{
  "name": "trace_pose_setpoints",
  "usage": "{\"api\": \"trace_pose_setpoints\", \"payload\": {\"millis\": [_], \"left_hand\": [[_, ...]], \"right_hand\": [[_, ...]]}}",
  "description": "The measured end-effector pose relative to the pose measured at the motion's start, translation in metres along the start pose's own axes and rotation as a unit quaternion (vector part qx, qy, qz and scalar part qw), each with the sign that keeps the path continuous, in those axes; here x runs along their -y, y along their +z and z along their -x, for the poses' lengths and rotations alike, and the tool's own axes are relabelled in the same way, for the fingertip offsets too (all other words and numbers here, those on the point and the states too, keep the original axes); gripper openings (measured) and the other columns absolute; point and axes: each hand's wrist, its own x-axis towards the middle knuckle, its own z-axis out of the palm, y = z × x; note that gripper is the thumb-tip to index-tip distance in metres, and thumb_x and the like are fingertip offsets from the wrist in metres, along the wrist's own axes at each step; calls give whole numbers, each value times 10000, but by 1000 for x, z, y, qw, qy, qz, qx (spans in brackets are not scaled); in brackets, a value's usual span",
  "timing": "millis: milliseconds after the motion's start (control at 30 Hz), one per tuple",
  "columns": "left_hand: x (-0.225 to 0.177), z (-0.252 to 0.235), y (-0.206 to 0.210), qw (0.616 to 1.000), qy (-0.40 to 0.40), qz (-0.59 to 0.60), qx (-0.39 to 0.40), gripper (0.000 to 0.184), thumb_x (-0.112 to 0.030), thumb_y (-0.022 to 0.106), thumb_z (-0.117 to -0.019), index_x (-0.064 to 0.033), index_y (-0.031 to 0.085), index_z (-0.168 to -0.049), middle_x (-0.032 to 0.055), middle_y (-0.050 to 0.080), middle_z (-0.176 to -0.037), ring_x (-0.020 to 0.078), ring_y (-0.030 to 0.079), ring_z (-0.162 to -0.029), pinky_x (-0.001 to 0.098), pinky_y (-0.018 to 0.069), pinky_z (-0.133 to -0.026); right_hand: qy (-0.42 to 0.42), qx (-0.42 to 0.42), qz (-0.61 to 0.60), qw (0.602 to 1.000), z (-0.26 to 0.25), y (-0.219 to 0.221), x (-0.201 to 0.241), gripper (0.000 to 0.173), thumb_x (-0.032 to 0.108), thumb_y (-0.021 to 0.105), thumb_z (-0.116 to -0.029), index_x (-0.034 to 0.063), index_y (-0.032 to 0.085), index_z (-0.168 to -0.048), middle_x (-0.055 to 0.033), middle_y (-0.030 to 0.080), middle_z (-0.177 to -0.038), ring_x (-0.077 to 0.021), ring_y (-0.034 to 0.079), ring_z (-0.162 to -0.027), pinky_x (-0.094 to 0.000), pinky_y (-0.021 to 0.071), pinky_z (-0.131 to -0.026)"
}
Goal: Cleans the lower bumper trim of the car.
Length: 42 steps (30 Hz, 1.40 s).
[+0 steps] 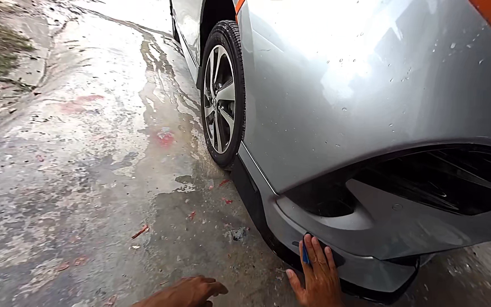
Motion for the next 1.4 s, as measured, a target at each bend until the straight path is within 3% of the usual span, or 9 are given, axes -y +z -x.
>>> {"api": "trace_pose_setpoints", "payload": {"millis": [167, 300, 400, 600, 733, 800, 967, 1167, 1400], "left_hand": [[-36, -40, 4, 998, 56, -21, 17, 436, -306, 516, -1073, -177, 527, -1489, 166, 616, -1405, 387, 598, -1281, 597, 455, -1062], [22, 8, 4, 999, -17, 29, -38, 399, -174, 536, -1061, -85, 568, -1448, 210, 638, -1364, 428, 622, -1238, 624, 447, -1063], [23, 11, 4, 999, -37, 16, -9, 393, -138, 503, -1068, -102, 562, -1454, 206, 638, -1363, 432, 625, -1227, 633, 456, -1043], [-36, -51, 19, 997, 45, -20, 56, 440, -314, 510, -1077, -172, 524, -1493, 182, 613, -1403, 410, 583, -1291, 607, 447, -1065], [15, -7, 10, 999, -3, 32, -19, 401, -192, 552, -1057, -86, 572, -1443, 205, 647, -1352, 425, 629, -1227, 625, 452, -1058], [20, -3, 3, 1000, -26, 10, -6, 397, -134, 529, -1055, -93, 566, -1447, 207, 638, -1362, 431, 621, -1237, 633, 450, -1053], [-44, -51, 9, 998, 34, -22, 40, 432, -264, 506, -1078, -153, 522, -1495, 188, 608, -1412, 414, 590, -1284, 608, 443, -1070], [10, 17, 10, 999, -21, 27, -38, 383, -163, 520, -1067, -39, 579, -1424, 238, 649, -1334, 448, 638, -1209, 647, 457, -1041], [-46, -48, 17, 997, 29, -41, 54, 422, -244, 483, -1086, -148, 521, -1495, 192, 601, -1421, 425, 572, -1305, 619, 440, -1070]], "right_hand": [[-37, -11, -58, 998, -60, 4, 30, 598, 545, 431, -1019, 138, 645, -1400, -13, 513, -1557, -148, 426, -1476, -393, 266, -1253], [-22, 5, 30, 999, 49, -26, -62, 665, 597, 373, -1038, 142, 494, -1509, 4, 420, -1621, -97, 233, -1552, -351, 78, -1280], [3, -8, 13, 1000, 52, -19, -54, 745, 613, 396, -1012, 78, 469, -1526, -41, 349, -1663, -132, 175, -1575, -404, 8, -1285], [-32, -20, -14, 999, -12, -19, -28, 604, 540, 437, -1026, 125, 606, -1432, -31, 521, -1552, -151, 415, -1481, -380, 245, -1257], [-23, 33, 69, 997, 74, -47, -110, 639, 532, 330, -1063, 122, 460, -1535, -11, 383, -1645, -104, 222, -1558, -378, 77, -1279], [-14, 22, 41, 999, 72, -37, -98, 714, 568, 328, -1047, 74, 423, -1554, -49, 316, -1677, -132, 162, -1579, -379, 39, -1292], [-34, -26, -36, 998, -17, -11, -19, 683, 605, 417, -1002, 98, 623, -1410, -55, 498, -1567, -161, 396, -1494, -376, 226, -1260], [-43, 25, 80, 996, 86, -44, -122, 671, 566, 271, -1062, 133, 466, -1536, 13, 352, -1662, -100, 189, -1568, -388, 65, -1282], [-43, -10, -47, 998, -24, -15, -15, 772, 662, 403, -975, 68, 602, -1427, -87, 489, -1571, -195, 395, -1498, -391, 234, -1261]]}}
